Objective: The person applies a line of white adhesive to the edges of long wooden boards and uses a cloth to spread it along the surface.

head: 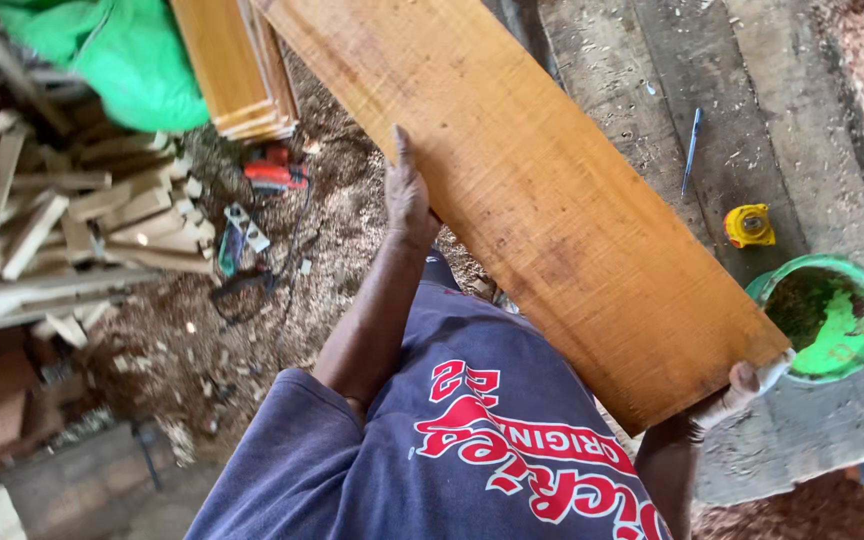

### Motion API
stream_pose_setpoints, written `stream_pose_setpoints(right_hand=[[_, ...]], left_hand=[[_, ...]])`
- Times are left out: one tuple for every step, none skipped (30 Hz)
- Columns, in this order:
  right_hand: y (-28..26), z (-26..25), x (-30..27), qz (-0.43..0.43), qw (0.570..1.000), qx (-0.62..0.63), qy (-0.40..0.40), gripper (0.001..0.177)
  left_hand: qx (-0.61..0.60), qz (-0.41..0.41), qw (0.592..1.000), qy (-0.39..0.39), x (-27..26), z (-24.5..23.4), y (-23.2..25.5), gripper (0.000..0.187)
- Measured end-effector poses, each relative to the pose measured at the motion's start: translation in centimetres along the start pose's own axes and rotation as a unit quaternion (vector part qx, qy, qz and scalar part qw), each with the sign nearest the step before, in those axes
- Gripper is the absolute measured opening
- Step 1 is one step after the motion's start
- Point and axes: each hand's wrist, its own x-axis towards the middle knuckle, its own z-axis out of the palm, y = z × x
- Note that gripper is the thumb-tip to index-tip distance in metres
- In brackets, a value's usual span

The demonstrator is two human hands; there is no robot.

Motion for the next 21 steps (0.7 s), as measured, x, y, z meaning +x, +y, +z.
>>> stream_pose_setpoints(right_hand=[[0.8, 1.0, -0.2, -0.007, 1.0, -0.002, 0.016, 0.053], [1.5, 2.0, -0.7, -0.007, 0.999, -0.004, 0.035, 0.053], [2.3, 3.1, -1.2, -0.007, 0.999, -0.007, 0.054, 0.053], [2.9, 4.0, -1.7, -0.005, 0.997, -0.011, 0.074, 0.054], [3.5, 4.9, -2.2, -0.002, 0.995, -0.015, 0.094, 0.054], [4.0, 5.6, -2.7, -0.001, 0.993, -0.017, 0.116, 0.055], [4.4, 6.1, -3.1, 0.001, 0.99, -0.019, 0.138, 0.055], [4.7, 6.3, -3.4, -0.001, 0.987, -0.021, 0.161, 0.055], [4.9, 6.4, -3.6, -0.003, 0.983, -0.023, 0.183, 0.056], [5.2, 6.5, -3.5, -0.003, 0.979, -0.023, 0.203, 0.056], [5.5, 6.4, -3.5, -0.004, 0.975, -0.023, 0.222, 0.057], [5.9, 6.3, -3.4, -0.001, 0.97, -0.022, 0.24, 0.057], [6.3, 6.0, -3.3, 0.002, 0.966, -0.021, 0.258, 0.058], [6.7, 5.8, -3.4, 0.006, 0.961, -0.019, 0.276, 0.058], [7.0, 5.5, -3.5, 0.011, 0.956, -0.018, 0.294, 0.059], [7.2, 5.0, -3.7, 0.017, 0.95, -0.018, 0.312, 0.06], [7.3, 4.5, -4.0, 0.024, 0.943, -0.018, 0.33, 0.06], [7.6, 4.1, -4.1, 0.032, 0.938, -0.015, 0.345, 0.061], [7.9, 3.6, -4.1, 0.04, 0.932, -0.012, 0.359, 0.061], [8.2, 3.3, -3.8, 0.046, 0.927, -0.009, 0.372, 0.062], [8.5, 3.1, -3.5, 0.051, 0.922, -0.006, 0.384, 0.063]], left_hand=[[0.012, -0.008, 1.0, -0.009, 5.3, -0.9, -2.0, 0.121], [-0.029, 0.033, 0.997, -0.069, 9.8, -2.2, -4.6, 0.097], [-0.071, 0.072, 0.987, -0.128, 13.5, -3.7, -7.8, 0.075], [-0.059, 0.062, 0.987, -0.132, 13.8, -3.4, -6.9, 0.075], [-0.017, 0.053, 0.99, -0.128, 14.0, -3.1, -6.0, 0.074], [0.027, 0.046, 0.991, -0.127, 14.0, -2.7, -5.2, 0.073], [0.04, 0.037, 0.99, -0.134, 14.4, -2.5, -4.7, 0.073], [0.05, 0.025, 0.989, -0.14, 14.7, -1.9, -4.6, 0.073], [0.06, 0.014, 0.987, -0.147, 15.0, -1.2, -4.6, 0.072], [0.072, 0.006, 0.985, -0.156, 14.9, 0.2, -4.6, 0.072], [0.088, -0.004, 0.982, -0.169, 14.8, 1.6, -4.8, 0.073], [0.103, -0.011, 0.978, -0.179, 14.9, 2.7, -5.0, 0.074], [0.115, -0.017, 0.976, -0.184, 16.4, 2.8, -6.3, 0.074], [0.123, -0.014, 0.974, -0.192, 17.9, 2.8, -7.6, 0.072], [0.131, -0.01, 0.971, -0.2, 19.3, 2.6, -8.9, 0.071], [0.143, -0.018, 0.969, -0.201, 20.4, 2.9, -9.6, 0.071], [0.184, -0.023, 0.961, -0.206, 21.5, 3.2, -10.4, 0.075], [0.223, -0.023, 0.952, -0.209, 22.7, 3.6, -10.8, 0.08], [0.234, -0.027, 0.949, -0.209, 22.0, 4.2, -10.7, 0.08], [0.251, -0.031, 0.946, -0.204, 21.5, 5.2, -10.5, 0.089], [0.268, -0.035, 0.942, -0.2, 21.0, 6.2, -10.2, 0.099]])
